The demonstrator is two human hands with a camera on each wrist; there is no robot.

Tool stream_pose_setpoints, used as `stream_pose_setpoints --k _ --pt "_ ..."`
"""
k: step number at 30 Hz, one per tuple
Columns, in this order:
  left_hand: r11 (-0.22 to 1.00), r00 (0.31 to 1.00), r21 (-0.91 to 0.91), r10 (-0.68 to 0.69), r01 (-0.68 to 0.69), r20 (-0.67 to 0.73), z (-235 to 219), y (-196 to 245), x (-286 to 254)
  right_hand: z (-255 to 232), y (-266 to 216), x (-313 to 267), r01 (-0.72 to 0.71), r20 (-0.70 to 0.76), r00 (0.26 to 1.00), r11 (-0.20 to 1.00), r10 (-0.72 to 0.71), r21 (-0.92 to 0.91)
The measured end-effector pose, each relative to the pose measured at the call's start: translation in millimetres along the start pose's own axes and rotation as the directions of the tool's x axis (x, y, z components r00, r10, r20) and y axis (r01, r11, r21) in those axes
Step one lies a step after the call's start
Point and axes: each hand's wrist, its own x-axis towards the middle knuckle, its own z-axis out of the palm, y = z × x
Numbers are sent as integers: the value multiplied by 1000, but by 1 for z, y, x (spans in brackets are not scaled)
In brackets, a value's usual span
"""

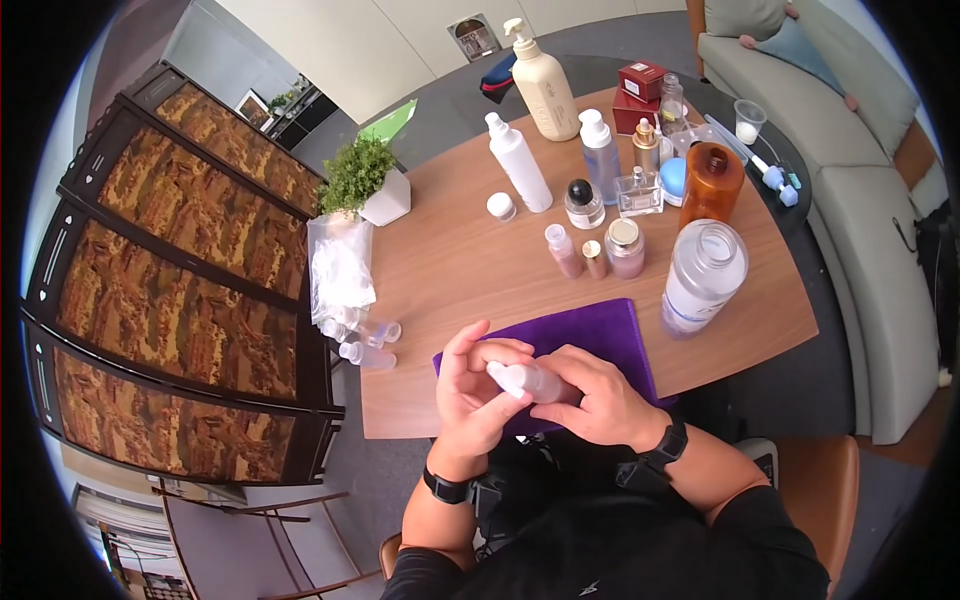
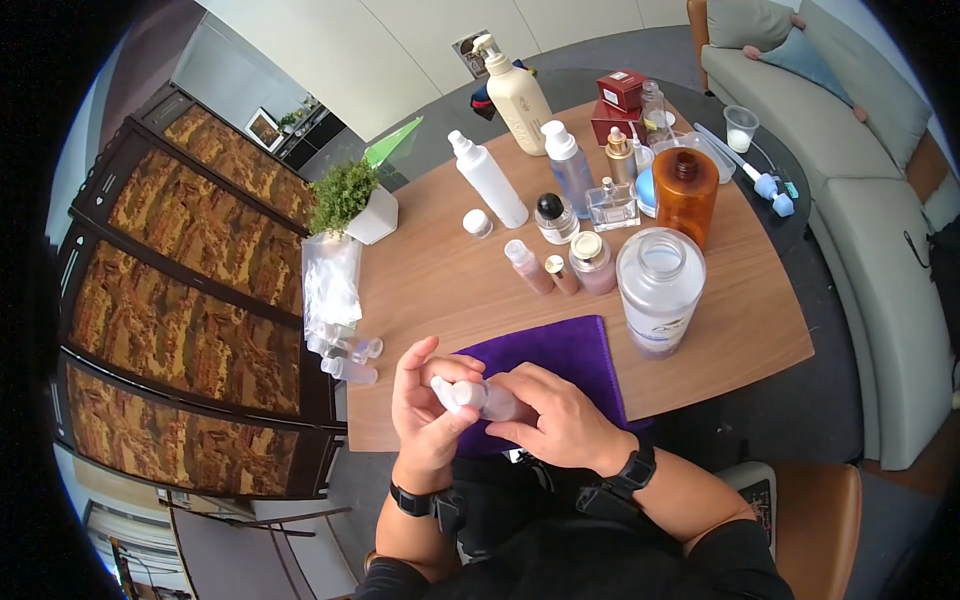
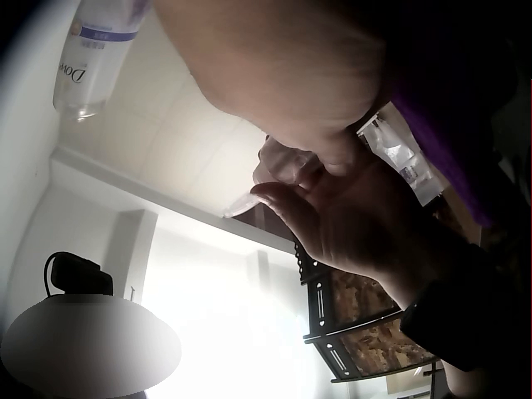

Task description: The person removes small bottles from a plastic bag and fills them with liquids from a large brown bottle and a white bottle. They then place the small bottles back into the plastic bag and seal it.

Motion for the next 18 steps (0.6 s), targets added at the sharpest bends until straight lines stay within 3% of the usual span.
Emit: stream_pose_setpoints --k 5,8,10,11,13,14,16,18 --pt "999 996 -2 -35 36 84 -1 2 3 2 0 0 -4 5 1000 999 3 37" --pt "995 999 88 -38 40 -23 7 5 7 3 0 2 8 -64 998 1000 -8 -3" --pt "973 984 232 -59 19 169 -2 7 11 5 5 0 -14 -71 997 1000 14 -5" --pt "973 984 230 -57 17 169 -3 11 14 5 4 1 -14 -70 997 1000 13 -7" --pt "971 986 194 -155 142 54 -1 21 24 5 1 4 45 -200 977 989 -72 -138" --pt "977 990 162 -141 138 12 -2 26 32 8 5 3 47 -198 977 989 -75 -142" --pt "983 994 179 -27 45 -107 -9 22 54 17 16 0 34 -335 942 998 -16 47" --pt "967 990 252 -1 36 -140 -12 10 80 16 17 -2 47 -320 946 999 -51 -20"
